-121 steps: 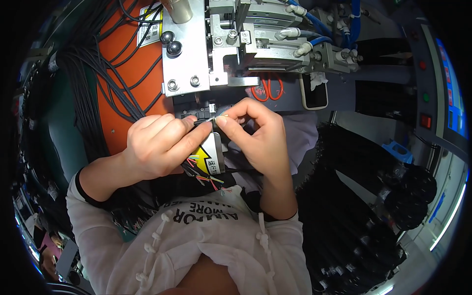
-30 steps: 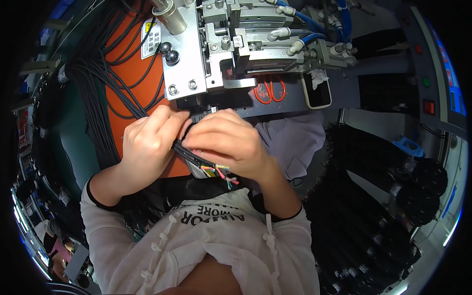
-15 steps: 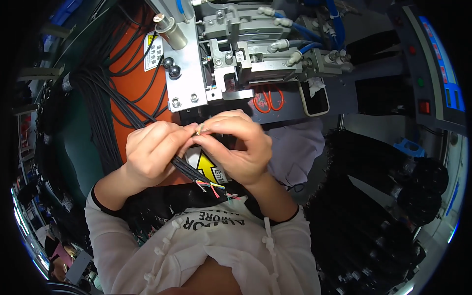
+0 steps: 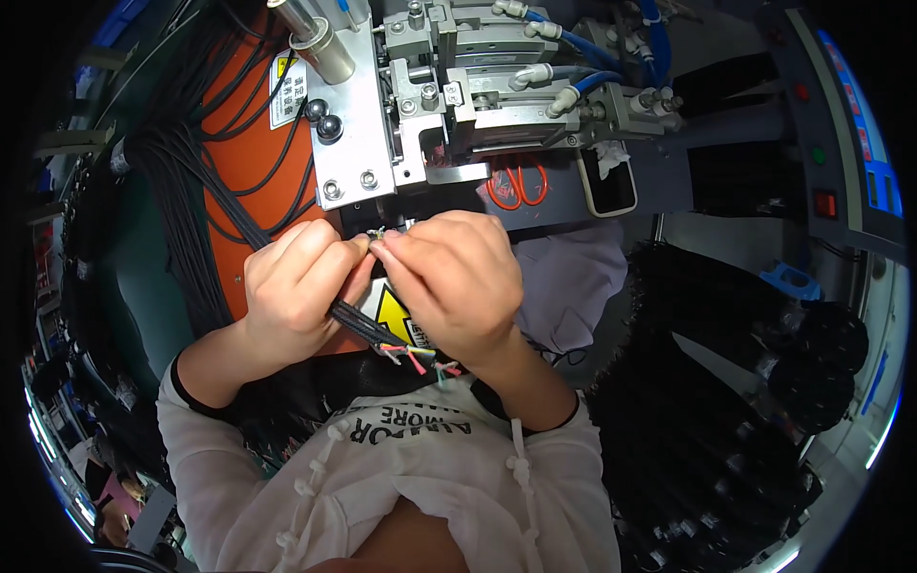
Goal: The person picks up a wire harness, inserts individual wires into a machine, and pulls on them by hand after processing. The person then removes the harness and sets it aside.
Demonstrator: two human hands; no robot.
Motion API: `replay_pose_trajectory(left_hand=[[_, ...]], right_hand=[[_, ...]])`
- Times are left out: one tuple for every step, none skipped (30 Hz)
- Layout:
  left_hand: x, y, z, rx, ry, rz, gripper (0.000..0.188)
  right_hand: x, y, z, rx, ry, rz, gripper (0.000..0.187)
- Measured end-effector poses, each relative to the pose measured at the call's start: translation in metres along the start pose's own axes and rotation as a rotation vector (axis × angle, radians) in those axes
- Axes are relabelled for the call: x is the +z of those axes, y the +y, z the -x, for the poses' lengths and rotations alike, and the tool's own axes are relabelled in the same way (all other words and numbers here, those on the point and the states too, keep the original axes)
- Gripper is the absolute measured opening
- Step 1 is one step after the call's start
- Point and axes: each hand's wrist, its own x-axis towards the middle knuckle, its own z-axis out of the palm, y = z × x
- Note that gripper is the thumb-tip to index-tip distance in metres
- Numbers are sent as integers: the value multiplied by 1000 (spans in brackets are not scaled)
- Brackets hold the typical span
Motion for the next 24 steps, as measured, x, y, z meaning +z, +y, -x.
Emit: replay_pose_trajectory(left_hand=[[0,0,1,4,-19,-48,14],[0,1,2,1,-18,-46,14],[0,1,1,6,-36,-64,14],[0,2,1,11,-55,-82,14],[0,3,1,16,-72,-100,15],[1,3,1,13,-71,-98,15],[3,1,2,29,-56,-66,16],[5,-1,2,43,-41,-33,18],[6,-1,3,57,-27,-2,20],[7,-1,3,54,-28,-1,20],[6,0,4,50,-38,2,23],[6,0,4,46,-48,4,26],[7,1,5,41,-58,5,30],[7,1,6,36,-59,5,30],[8,1,6,46,-72,-7,32],[10,1,6,57,-86,-19,35],[10,1,6,69,-100,-30,37],[10,1,6,65,-100,-31,37],[9,2,5,50,-121,-52,37],[9,3,5,37,-142,-73,36],[9,4,5,24,-163,-94,36],[9,5,5,22,-163,-94,36],[9,6,5,13,-166,-108,35],[9,7,5,5,-169,-122,35]], right_hand=[[-1,-3,0,-63,-20,114,14],[-2,-4,0,-126,-39,228,14],[-3,-4,-1,-125,-42,229,14],[-7,-4,-3,1,-113,163,14],[-11,-3,-5,126,-183,96,14],[-15,-2,-6,252,-254,29,14],[-18,0,-5,252,-257,31,14],[-22,3,-3,419,-258,-204,13],[-24,7,0,585,-255,-441,12],[-25,9,1,749,-247,-680,11],[-24,11,2,752,-250,-680,11],[-23,13,3,651,-239,-522,10],[-21,15,3,548,-227,-365,9],[-20,16,3,443,-215,-210,8],[-18,17,2,444,-219,-212,8],[-16,18,1,368,-195,-135,8],[-14,19,1,291,-171,-59,7],[-11,19,0,214,-146,17,7],[-8,19,-1,214,-149,15,7],[-5,19,-1,195,-144,64,7],[-2,19,-1,175,-139,114,7],[-1,20,0,155,-134,162,7],[-1,19,0,156,-135,161,7],[-2,18,2,152,-153,162,7]])
